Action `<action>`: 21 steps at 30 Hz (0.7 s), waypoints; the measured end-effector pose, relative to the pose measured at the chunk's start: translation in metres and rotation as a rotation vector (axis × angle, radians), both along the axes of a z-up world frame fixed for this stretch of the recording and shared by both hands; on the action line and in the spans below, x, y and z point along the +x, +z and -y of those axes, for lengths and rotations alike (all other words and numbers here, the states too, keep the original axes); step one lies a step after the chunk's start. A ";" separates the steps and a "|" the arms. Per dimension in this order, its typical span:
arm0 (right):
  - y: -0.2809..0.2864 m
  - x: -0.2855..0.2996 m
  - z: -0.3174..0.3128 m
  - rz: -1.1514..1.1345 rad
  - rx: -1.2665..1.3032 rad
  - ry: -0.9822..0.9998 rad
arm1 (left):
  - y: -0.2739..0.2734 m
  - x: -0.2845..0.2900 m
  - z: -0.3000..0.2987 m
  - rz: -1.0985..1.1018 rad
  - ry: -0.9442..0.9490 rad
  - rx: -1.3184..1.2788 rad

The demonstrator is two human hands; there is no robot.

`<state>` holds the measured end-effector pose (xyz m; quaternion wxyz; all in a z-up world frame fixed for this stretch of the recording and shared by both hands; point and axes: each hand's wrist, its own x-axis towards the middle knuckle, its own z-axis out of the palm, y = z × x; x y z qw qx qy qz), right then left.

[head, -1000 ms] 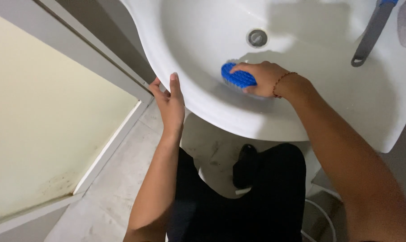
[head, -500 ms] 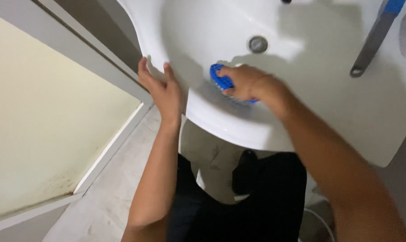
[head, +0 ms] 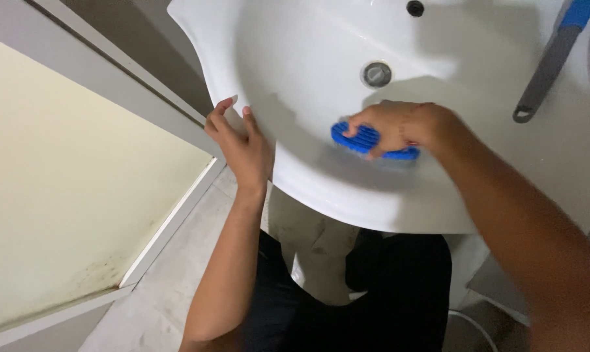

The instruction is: The person scrubs a white bathroom sink using a blue scrubbing brush. They clean the basin, the faucet, and the surrounding countertop area in a continuous motion.

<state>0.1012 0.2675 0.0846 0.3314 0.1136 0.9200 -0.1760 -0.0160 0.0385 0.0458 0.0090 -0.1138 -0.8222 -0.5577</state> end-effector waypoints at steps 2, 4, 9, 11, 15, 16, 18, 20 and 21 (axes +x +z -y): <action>-0.014 -0.020 0.008 -0.088 0.014 -0.005 | 0.009 0.004 -0.004 -0.022 0.048 0.013; -0.048 -0.046 0.013 -0.120 0.033 -0.065 | 0.008 0.003 -0.002 -0.019 0.029 -0.008; -0.121 -0.081 0.003 -0.254 0.138 -0.112 | 0.000 0.001 -0.002 -0.056 0.035 0.008; -0.094 -0.065 0.011 -0.243 -0.005 -0.133 | -0.008 -0.003 0.000 -0.022 0.010 -0.020; -0.004 -0.020 0.013 -0.172 -0.127 -0.043 | 0.007 0.002 0.000 0.000 0.002 -0.022; 0.009 -0.011 0.008 -0.113 -0.202 -0.031 | 0.009 0.002 0.000 0.008 0.003 -0.025; 0.022 0.003 0.000 -0.057 -0.274 -0.031 | 0.010 0.003 -0.001 0.016 -0.008 -0.027; 0.020 0.007 -0.006 0.016 -0.318 -0.147 | 0.009 0.004 0.000 -0.003 -0.022 -0.030; 0.021 0.003 0.001 0.016 -0.317 -0.147 | 0.007 0.005 0.000 -0.003 -0.022 -0.030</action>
